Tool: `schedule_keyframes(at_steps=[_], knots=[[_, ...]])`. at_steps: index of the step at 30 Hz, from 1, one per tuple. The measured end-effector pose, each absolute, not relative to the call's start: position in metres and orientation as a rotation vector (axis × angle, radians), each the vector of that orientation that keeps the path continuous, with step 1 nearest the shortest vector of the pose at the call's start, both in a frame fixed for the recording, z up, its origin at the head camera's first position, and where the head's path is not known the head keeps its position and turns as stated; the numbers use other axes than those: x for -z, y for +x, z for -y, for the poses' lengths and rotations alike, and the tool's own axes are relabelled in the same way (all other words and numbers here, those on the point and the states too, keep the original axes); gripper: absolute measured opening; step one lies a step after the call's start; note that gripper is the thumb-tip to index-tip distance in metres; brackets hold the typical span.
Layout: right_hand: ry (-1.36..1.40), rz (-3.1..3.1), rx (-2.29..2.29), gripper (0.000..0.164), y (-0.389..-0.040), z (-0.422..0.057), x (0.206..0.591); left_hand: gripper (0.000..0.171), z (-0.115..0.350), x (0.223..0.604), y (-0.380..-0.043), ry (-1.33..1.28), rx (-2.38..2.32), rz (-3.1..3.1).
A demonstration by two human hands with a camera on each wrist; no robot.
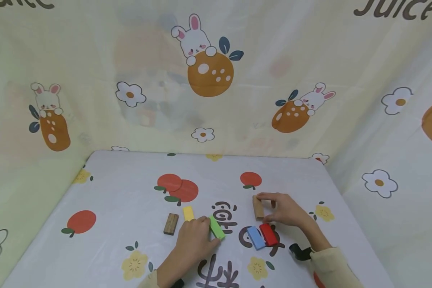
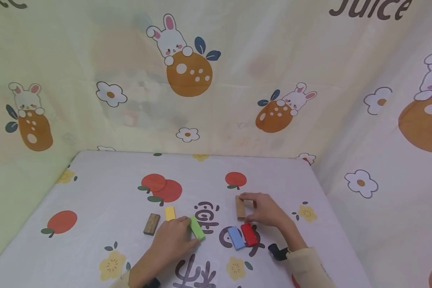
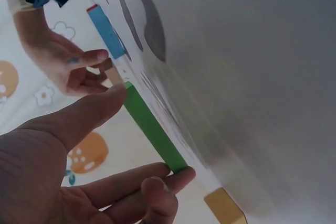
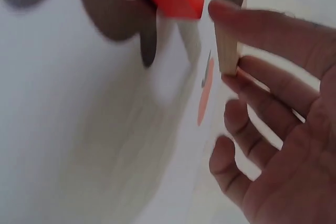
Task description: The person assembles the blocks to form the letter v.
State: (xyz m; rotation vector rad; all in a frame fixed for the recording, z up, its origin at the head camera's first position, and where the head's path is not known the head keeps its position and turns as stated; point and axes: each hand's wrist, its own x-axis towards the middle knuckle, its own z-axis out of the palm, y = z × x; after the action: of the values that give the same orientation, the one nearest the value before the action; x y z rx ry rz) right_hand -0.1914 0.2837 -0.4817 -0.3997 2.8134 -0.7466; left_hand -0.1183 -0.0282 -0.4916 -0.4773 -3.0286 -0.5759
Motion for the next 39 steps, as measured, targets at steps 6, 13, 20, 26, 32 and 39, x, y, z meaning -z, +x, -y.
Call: schedule_keyframes(at_steps=[6, 13, 20, 26, 32, 39], knots=[[-0.239, -2.849, 0.794, 0.072, -0.184, -0.27, 0.481, 0.052, 0.036, 0.492, -0.123, -0.47, 0.633, 3.002], [-0.128, -2.86, 0.855, 0.069, -0.173, -0.252, 0.479, 0.058, 0.04, 0.489, -0.13, -0.443, 0.723, 3.001], [-0.078, -2.873, 0.857, 0.068, -0.161, -0.234, 0.475, 0.061, 0.043, 0.489, -0.134, -0.437, 0.738, 3.013], [-0.052, -2.891, 0.884, 0.067, -0.154, -0.22, 0.475, 0.06, 0.045, 0.489, -0.139, -0.481, 0.718, 2.996], [-0.122, -2.952, 0.891, 0.065, -0.15, -0.206, 0.473, 0.057, 0.047, 0.488, -0.144, -0.542, 0.751, 2.997], [-0.068, -2.989, 0.901, 0.065, -0.145, -0.191, 0.474, 0.052, 0.048, 0.491, -0.148, -0.586, 0.72, 2.986]])
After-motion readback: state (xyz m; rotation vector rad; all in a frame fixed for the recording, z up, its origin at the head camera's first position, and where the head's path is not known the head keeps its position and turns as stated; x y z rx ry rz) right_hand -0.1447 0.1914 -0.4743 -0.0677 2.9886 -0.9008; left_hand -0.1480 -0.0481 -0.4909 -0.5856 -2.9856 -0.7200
